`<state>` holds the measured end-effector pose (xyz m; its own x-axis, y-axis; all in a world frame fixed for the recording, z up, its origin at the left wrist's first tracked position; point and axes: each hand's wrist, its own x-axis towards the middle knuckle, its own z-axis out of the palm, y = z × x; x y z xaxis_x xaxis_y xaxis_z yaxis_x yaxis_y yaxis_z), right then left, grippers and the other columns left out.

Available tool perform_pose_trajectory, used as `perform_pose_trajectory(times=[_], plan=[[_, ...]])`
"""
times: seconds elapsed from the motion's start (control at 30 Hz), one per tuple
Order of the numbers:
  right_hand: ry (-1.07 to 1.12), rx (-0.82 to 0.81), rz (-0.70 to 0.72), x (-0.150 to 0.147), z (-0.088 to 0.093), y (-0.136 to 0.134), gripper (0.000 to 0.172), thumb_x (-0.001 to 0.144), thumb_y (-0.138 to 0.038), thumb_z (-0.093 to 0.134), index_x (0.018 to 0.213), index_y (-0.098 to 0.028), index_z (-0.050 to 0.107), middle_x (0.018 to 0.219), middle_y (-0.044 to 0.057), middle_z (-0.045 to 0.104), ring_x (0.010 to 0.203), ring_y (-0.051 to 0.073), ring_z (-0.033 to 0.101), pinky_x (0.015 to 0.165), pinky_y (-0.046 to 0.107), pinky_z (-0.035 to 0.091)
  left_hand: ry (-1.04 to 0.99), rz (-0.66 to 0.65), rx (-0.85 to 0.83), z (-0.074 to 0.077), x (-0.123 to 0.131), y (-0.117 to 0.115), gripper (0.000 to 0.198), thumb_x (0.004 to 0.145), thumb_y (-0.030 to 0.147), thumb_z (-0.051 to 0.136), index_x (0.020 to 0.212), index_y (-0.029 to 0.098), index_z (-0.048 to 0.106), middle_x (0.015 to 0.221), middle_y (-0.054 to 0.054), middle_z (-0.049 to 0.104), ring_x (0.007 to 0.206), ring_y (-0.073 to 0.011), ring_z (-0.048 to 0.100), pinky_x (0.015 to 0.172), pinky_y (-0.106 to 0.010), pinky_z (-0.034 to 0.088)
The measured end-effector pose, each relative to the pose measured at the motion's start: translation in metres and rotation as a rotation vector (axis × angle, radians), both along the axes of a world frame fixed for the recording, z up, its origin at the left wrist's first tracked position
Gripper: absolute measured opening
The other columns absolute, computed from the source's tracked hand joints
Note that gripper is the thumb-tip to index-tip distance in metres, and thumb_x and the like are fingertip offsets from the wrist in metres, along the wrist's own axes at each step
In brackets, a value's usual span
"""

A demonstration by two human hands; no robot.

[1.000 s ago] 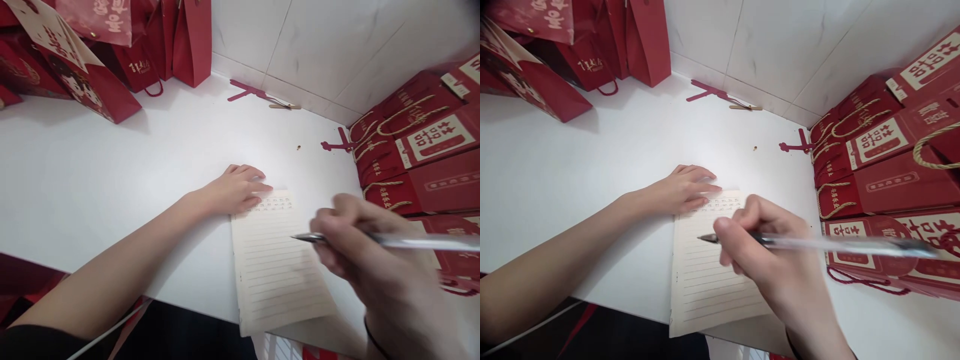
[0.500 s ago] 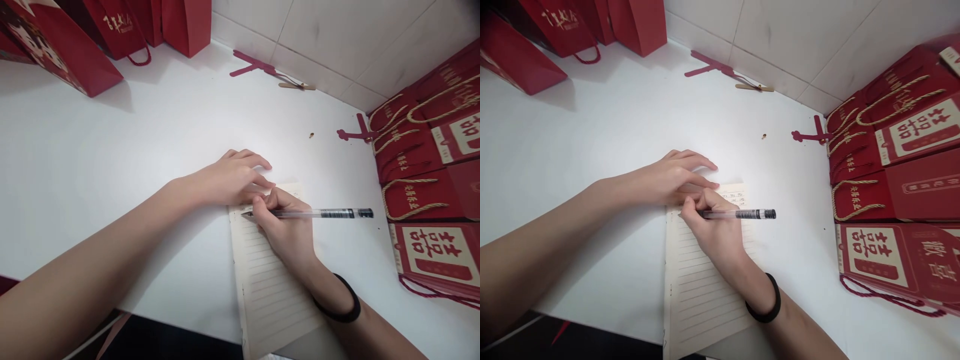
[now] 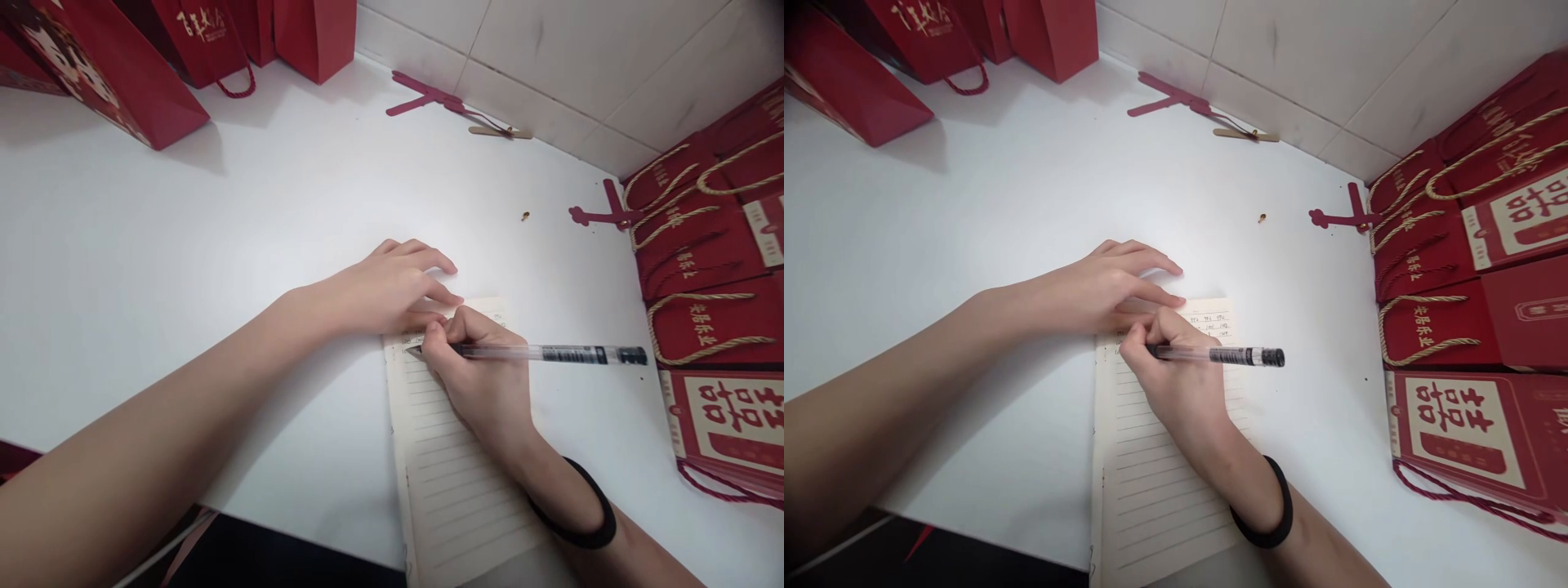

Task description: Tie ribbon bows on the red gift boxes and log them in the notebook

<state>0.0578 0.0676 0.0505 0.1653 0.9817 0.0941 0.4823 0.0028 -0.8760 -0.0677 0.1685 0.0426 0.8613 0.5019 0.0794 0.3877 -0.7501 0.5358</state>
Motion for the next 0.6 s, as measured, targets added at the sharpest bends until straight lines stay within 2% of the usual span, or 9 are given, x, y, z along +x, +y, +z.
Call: perform_pose_trajectory(times=[0.47, 0.6], plan=[[0.021, -0.022, 0.002, -0.0013, -0.0009, -0.0019, 0.033, 0.074, -0.014, 0.050, 0.053, -0.019, 0.025, 0.047, -0.007, 0.026, 0.044, 0.006, 0.024, 0.039, 0.018, 0.021, 0.002, 0.003, 0.001, 0.0003, -0.0009, -0.0012, 0.028, 0.086, 0.036, 0.050, 0.109, 0.029, 0.065, 0.131, -0.002, 0.049, 0.122, -0.0223, 0.037, 0.099, -0.037, 0.025], [0.144, -0.014, -0.051, 0.0022, -0.0010, -0.0013, 0.035, 0.076, -0.017, 0.053, 0.052, -0.019, 0.027, 0.047, -0.007, 0.030, 0.043, 0.006, 0.027, 0.039, 0.018, 0.024, -0.005, 0.009, -0.002, 0.0019, -0.0006, -0.0023, 0.028, 0.086, 0.036, 0.051, 0.108, 0.028, 0.066, 0.130, -0.003, 0.049, 0.122, -0.0231, 0.038, 0.099, -0.039, 0.026]])
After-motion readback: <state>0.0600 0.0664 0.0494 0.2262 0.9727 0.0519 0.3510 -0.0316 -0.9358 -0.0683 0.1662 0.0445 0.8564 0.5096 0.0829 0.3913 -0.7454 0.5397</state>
